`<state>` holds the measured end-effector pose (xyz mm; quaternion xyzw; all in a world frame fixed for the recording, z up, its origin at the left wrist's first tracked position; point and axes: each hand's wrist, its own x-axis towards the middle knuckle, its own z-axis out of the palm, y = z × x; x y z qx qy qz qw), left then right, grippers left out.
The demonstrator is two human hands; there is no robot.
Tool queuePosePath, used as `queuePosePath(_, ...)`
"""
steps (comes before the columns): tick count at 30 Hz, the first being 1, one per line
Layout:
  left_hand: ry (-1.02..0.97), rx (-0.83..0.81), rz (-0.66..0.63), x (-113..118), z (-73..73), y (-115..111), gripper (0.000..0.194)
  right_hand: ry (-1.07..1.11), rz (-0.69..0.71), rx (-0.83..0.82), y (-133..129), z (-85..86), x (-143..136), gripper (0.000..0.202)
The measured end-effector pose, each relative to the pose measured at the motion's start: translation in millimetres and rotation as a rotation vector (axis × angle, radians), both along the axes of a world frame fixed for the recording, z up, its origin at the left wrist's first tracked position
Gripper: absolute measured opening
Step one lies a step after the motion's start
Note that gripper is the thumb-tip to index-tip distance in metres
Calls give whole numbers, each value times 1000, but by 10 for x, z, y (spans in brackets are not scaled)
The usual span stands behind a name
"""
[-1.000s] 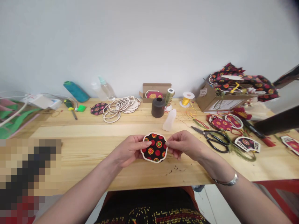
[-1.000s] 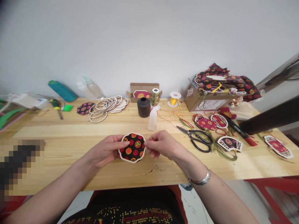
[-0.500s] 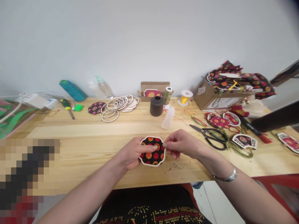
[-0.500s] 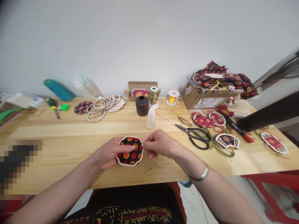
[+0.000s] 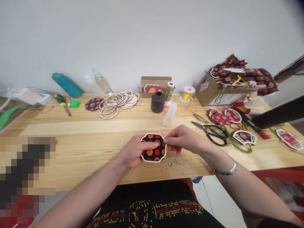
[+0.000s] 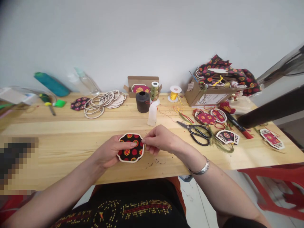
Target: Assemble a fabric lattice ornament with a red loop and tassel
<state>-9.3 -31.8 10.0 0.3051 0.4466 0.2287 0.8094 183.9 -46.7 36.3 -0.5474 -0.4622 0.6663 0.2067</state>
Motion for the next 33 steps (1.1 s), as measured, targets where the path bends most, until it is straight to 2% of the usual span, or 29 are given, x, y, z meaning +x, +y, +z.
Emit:
queuePosePath(7,-12,-6,1,-22,-6,6,29,25,-7,-9,12,-14,-8,18)
queuePosePath(14,-20,-3,16,-40,-8,1,28,54,6,19,19,-51,12,26)
queuePosePath(24,-10,-6,43,-45,-11,13,29,44,5,40,13,-4,18,39)
queuePosePath(30,-25,-2,62,-48,-5,15,27,53,-46,62,-4,-22,15,29)
queuePosePath(33,-29,10,68,-51,-11,25,29,34,-122,86,-28,-34,-28,26)
